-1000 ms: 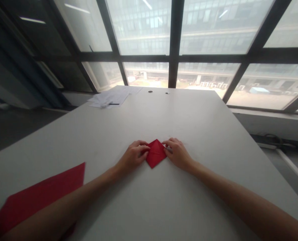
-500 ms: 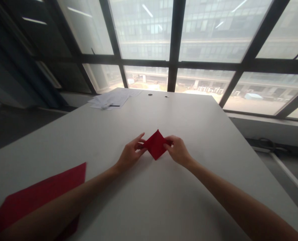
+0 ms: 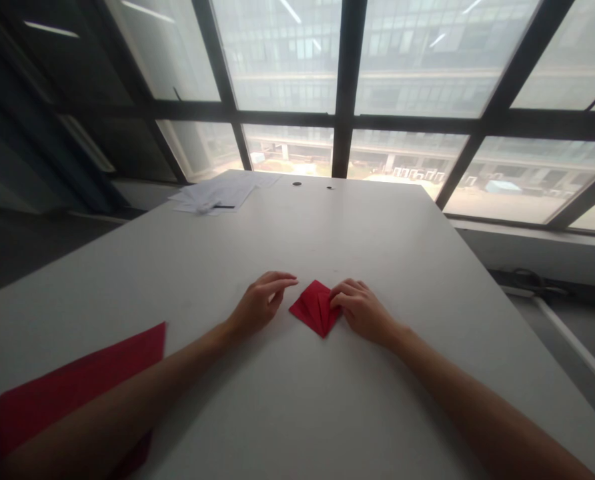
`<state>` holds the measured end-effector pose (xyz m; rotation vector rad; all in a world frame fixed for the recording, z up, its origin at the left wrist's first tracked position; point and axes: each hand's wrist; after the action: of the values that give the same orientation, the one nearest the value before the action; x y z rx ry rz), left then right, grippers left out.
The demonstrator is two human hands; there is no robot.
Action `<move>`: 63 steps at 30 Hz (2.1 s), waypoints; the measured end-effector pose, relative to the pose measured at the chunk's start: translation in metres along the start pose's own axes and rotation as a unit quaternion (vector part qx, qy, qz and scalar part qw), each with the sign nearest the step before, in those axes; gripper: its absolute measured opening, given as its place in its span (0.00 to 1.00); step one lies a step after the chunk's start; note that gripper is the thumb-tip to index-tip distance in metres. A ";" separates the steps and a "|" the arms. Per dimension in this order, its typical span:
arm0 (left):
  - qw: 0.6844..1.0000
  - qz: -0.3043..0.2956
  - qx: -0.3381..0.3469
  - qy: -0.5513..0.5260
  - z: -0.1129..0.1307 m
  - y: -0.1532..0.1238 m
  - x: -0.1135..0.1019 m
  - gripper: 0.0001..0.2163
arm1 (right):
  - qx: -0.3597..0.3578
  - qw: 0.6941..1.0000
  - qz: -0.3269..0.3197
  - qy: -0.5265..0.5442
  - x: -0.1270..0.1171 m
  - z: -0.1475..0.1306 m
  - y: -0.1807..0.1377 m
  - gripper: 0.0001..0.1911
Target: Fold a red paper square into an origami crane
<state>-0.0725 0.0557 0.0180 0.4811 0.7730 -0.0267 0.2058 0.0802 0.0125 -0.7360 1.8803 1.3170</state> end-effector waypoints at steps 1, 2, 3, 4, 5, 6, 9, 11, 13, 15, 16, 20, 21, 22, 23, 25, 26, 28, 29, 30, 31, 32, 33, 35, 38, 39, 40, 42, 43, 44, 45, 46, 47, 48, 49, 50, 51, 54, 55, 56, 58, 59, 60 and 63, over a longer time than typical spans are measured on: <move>1.000 -0.022 0.018 0.005 0.003 0.000 0.001 0.17 | 0.006 1.000 -0.013 0.007 -0.001 -0.001 0.000 0.17; 0.998 -0.048 0.037 0.013 0.005 -0.001 0.001 0.16 | 0.012 1.000 -0.021 0.010 -0.003 -0.003 0.000 0.17; 0.996 -0.074 0.053 0.022 0.008 -0.002 0.003 0.16 | 0.017 0.999 -0.027 0.011 -0.004 -0.005 0.001 0.16; 0.993 -0.097 0.063 0.031 0.009 -0.003 0.004 0.16 | 0.023 0.999 -0.029 0.011 -0.005 -0.008 0.002 0.14; 0.990 -0.114 0.067 0.040 0.010 -0.003 0.005 0.17 | 0.030 0.999 -0.028 0.009 -0.006 -0.011 0.004 0.13; 0.989 -0.126 0.068 0.047 0.011 -0.004 0.007 0.18 | 0.037 0.999 -0.024 0.005 -0.006 -0.014 0.005 0.12; 0.985 -0.151 0.058 0.059 0.009 -0.006 0.009 0.21 | 0.039 0.999 -0.016 0.003 -0.002 -0.020 0.008 0.19; 0.986 -0.154 0.039 0.061 0.008 -0.007 0.009 0.23 | 0.033 0.999 -0.023 0.021 0.001 -0.021 0.008 0.29; 0.987 -0.146 0.015 0.058 0.008 -0.007 0.010 0.27 | 0.042 0.998 -0.026 0.044 0.004 -0.021 0.007 0.36; 0.989 -0.141 0.008 0.055 0.008 -0.007 0.009 0.27 | 0.053 0.997 -0.020 0.061 0.006 -0.021 0.006 0.38; 0.988 -0.141 0.013 0.054 0.008 -0.008 0.009 0.25 | 0.057 0.996 -0.015 0.066 0.006 -0.020 0.006 0.39; 0.985 -0.152 0.051 0.059 0.010 -0.007 0.005 0.09 | 0.041 0.997 0.011 0.061 0.002 -0.015 0.004 0.28; 0.985 -0.155 0.056 0.060 0.011 -0.007 0.003 0.08 | 0.032 0.998 0.010 0.054 0.000 -0.013 0.003 0.24; 0.984 -0.158 0.060 0.061 0.013 -0.007 0.001 0.07 | 0.021 0.999 0.006 0.047 -0.002 -0.011 0.001 0.22; 0.983 -0.163 0.062 0.063 0.015 -0.007 -0.001 0.07 | 0.011 0.999 -0.001 0.041 -0.004 -0.009 0.000 0.21; 0.981 -0.167 0.063 0.072 0.018 -0.006 -0.004 0.09 | 0.001 0.999 -0.010 0.036 -0.009 -0.005 -0.003 0.22; 0.981 -0.165 0.061 0.077 0.019 -0.006 -0.005 0.10 | 0.000 0.999 -0.011 0.035 -0.011 -0.004 -0.004 0.22; 0.983 -0.154 0.058 0.087 0.018 -0.006 -0.005 0.11 | 0.004 0.999 -0.008 0.034 -0.013 -0.003 -0.004 0.19; 0.983 -0.149 0.056 0.091 0.017 -0.006 -0.004 0.11 | 0.007 0.999 -0.005 0.032 -0.014 -0.004 -0.004 0.17; 0.983 -0.146 0.056 0.093 0.015 -0.006 -0.003 0.09 | 0.011 0.999 -0.001 0.030 -0.014 -0.005 -0.004 0.15; 0.983 -0.146 0.057 0.094 0.014 -0.006 -0.002 0.08 | 0.016 0.999 0.001 0.029 -0.013 -0.006 -0.003 0.13; 0.983 -0.147 0.061 0.093 0.012 -0.006 -0.001 0.08 | 0.020 0.999 0.001 0.027 -0.013 -0.007 -0.003 0.11; 0.983 -0.149 0.064 0.090 0.010 -0.006 0.000 0.09 | 0.024 0.999 0.000 0.025 -0.012 -0.008 -0.003 0.10; 0.982 -0.153 0.070 0.083 0.008 -0.005 0.001 0.11 | 0.031 0.999 -0.004 0.022 -0.011 -0.009 -0.003 0.10; 0.982 -0.159 0.077 0.070 0.008 -0.004 0.000 0.15 | 0.034 0.999 -0.010 0.020 -0.010 -0.010 -0.003 0.09; 0.982 -0.160 0.081 0.066 0.008 -0.004 0.000 0.15 | 0.035 0.999 -0.010 0.020 -0.010 -0.010 -0.003 0.09; 0.981 -0.160 0.085 0.064 0.009 -0.004 0.000 0.15 | 0.036 0.999 -0.010 0.019 -0.010 -0.010 -0.003 0.09; 0.981 -0.156 0.094 0.063 0.011 -0.004 -0.001 0.11 | 0.034 0.999 -0.010 0.018 -0.010 -0.011 -0.002 0.10; 0.981 -0.156 0.099 0.060 0.012 -0.004 -0.001 0.09 | 0.031 0.999 -0.010 0.018 -0.010 -0.011 -0.002 0.10; 0.980 -0.160 0.103 0.053 0.013 -0.004 -0.001 0.08 | 0.029 0.999 -0.010 0.018 -0.010 -0.011 -0.002 0.10; 0.979 -0.170 0.107 0.044 0.014 -0.004 -0.001 0.07 | 0.028 0.999 -0.011 0.019 -0.011 -0.012 -0.002 0.10; 0.977 -0.184 0.108 0.032 0.016 -0.005 -0.002 0.07 | 0.028 0.999 -0.012 0.019 -0.011 -0.012 -0.002 0.11; 0.974 -0.196 0.109 0.020 0.017 -0.005 -0.001 0.08 | 0.030 0.999 -0.013 0.019 -0.011 -0.012 -0.002 0.11; 0.973 -0.204 0.107 0.011 0.017 -0.005 -0.001 0.08 | 0.031 0.999 -0.013 0.019 -0.011 -0.012 -0.002 0.12; 0.973 -0.207 0.105 0.005 0.018 -0.005 -0.001 0.08 | 0.032 0.999 -0.013 0.018 -0.011 -0.012 -0.002 0.12; 0.974 -0.203 0.101 0.001 0.018 -0.005 -0.001 0.08 | 0.032 0.999 -0.012 0.017 -0.011 -0.012 -0.002 0.12; 0.975 -0.198 0.099 -0.001 0.017 -0.005 -0.001 0.08 | 0.030 0.999 -0.010 0.017 -0.011 -0.012 -0.002 0.12; 0.977 -0.190 0.095 -0.005 0.015 -0.004 0.000 0.09 | 0.026 0.999 -0.005 0.017 -0.010 -0.011 -0.002 0.12; 0.977 -0.192 0.095 -0.008 0.013 -0.004 0.000 0.09 | 0.027 0.999 -0.004 0.018 -0.010 -0.011 -0.002 0.12; 0.976 -0.195 0.096 -0.011 0.012 -0.004 0.000 0.09 | 0.027 0.999 -0.004 0.019 -0.010 -0.011 -0.002 0.12; 0.975 -0.200 0.096 -0.017 0.011 -0.003 0.000 0.09 | 0.030 0.999 -0.005 0.021 -0.010 -0.011 -0.001 0.11; 0.975 -0.202 0.095 -0.019 0.010 -0.003 0.000 0.09 | 0.032 0.999 -0.007 0.022 -0.010 -0.011 -0.001 0.11; 0.975 -0.202 0.094 -0.019 0.010 -0.003 0.000 0.09 | 0.033 0.999 -0.009 0.022 -0.010 -0.011 -0.001 0.11; 0.975 -0.202 0.094 -0.017 0.011 -0.003 0.000 0.08 | 0.035 0.999 -0.009 0.023 -0.010 -0.011 -0.001 0.12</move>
<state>-0.0657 0.0486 0.0238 0.4939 0.8278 -0.4892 0.2101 0.0701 0.0222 -0.7507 1.9406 1.2266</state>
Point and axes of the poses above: each hand's wrist, its own y-axis towards the middle knuckle, its own x-axis out of the palm, z = x × y, and after that the axes turned 14 degrees about -x, right-handed
